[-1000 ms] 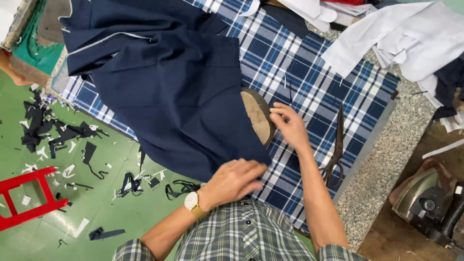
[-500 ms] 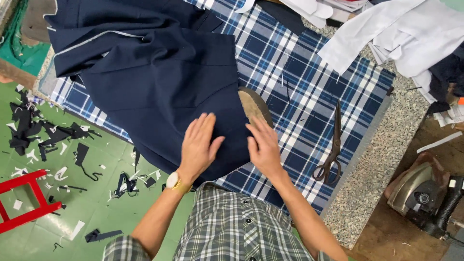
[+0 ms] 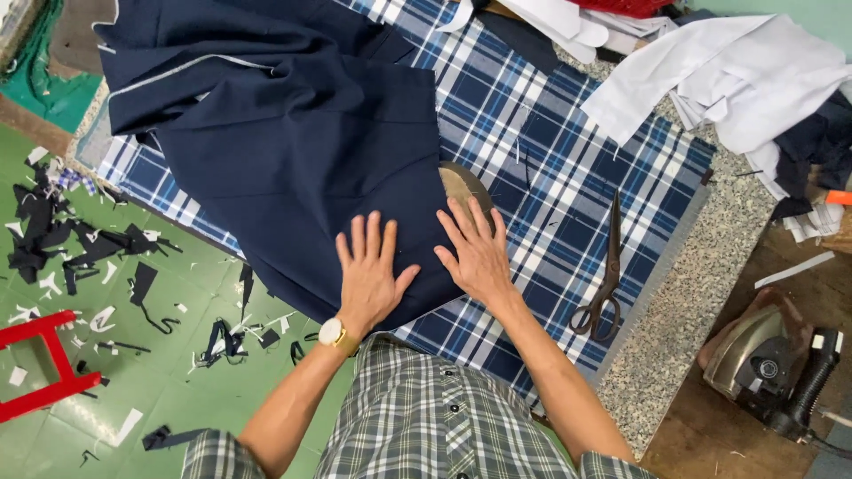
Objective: The person cuts a dark blue garment with shears, places a curved pressing tool under the fabric, and irons the area with a steam iron. They repeat the process on another section, then use a red brush to sweep the work surface.
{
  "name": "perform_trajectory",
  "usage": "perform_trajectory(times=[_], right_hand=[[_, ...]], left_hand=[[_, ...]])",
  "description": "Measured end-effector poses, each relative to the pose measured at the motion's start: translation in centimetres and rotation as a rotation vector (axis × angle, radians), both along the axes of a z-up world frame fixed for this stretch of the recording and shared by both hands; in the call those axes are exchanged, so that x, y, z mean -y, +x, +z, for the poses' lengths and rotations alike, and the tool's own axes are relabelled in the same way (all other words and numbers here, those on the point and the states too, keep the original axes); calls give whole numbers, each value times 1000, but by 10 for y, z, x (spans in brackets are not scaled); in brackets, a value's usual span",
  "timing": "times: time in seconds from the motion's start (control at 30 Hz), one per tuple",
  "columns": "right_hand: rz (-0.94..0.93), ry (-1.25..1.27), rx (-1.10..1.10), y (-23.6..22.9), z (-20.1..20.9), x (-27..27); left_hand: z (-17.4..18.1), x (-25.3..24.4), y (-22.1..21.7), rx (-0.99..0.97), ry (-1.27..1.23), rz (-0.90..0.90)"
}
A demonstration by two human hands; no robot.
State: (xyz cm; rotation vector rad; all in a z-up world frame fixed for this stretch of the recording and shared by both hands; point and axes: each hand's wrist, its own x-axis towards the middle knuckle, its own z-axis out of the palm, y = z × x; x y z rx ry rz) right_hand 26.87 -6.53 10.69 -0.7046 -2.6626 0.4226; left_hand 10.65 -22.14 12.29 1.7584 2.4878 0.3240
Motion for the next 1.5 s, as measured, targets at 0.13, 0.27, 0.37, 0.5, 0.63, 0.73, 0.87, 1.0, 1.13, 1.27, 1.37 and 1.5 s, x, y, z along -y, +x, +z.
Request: perform_trajectory(times=[0.13,0.27,0.37,0.5,0.63,0.73,0.87,1.0,1.13,1.27,1.37,1.5], right_hand=[[33,-27,0,2,-6,-4],[48,-69,-16,7,-10,-5],[59,-74,-35,6,-3,-6],[176,52,-141,-2,11,0],[254,87,-178,-13,7,3],[321,71,-92,-14,-9,5],[340,85,-74,-12,-12,3],[349,94,-103,-11,-12,2],[321,123,-84,-9,-12,6],[190,48,-181,-6,-3,21],[58,48,-263,8,1,36],[-97,58,-225,40,-20,37]], left_hand=[[-29,30,5,3,23,83],[-39,55,6,106,195,65],[-44,69,15,119,281,58],[-48,86,28,89,316,96],[-79,91,16,39,373,129],[-87,96,7,80,368,122],[-62,97,8,39,332,31],[-39,109,5,-91,240,-132],[-21,85,-8,-122,256,-211],[20,24,-14,-82,443,-195],[23,-15,-6,-92,554,-162],[16,-58,6,-39,422,-224]])
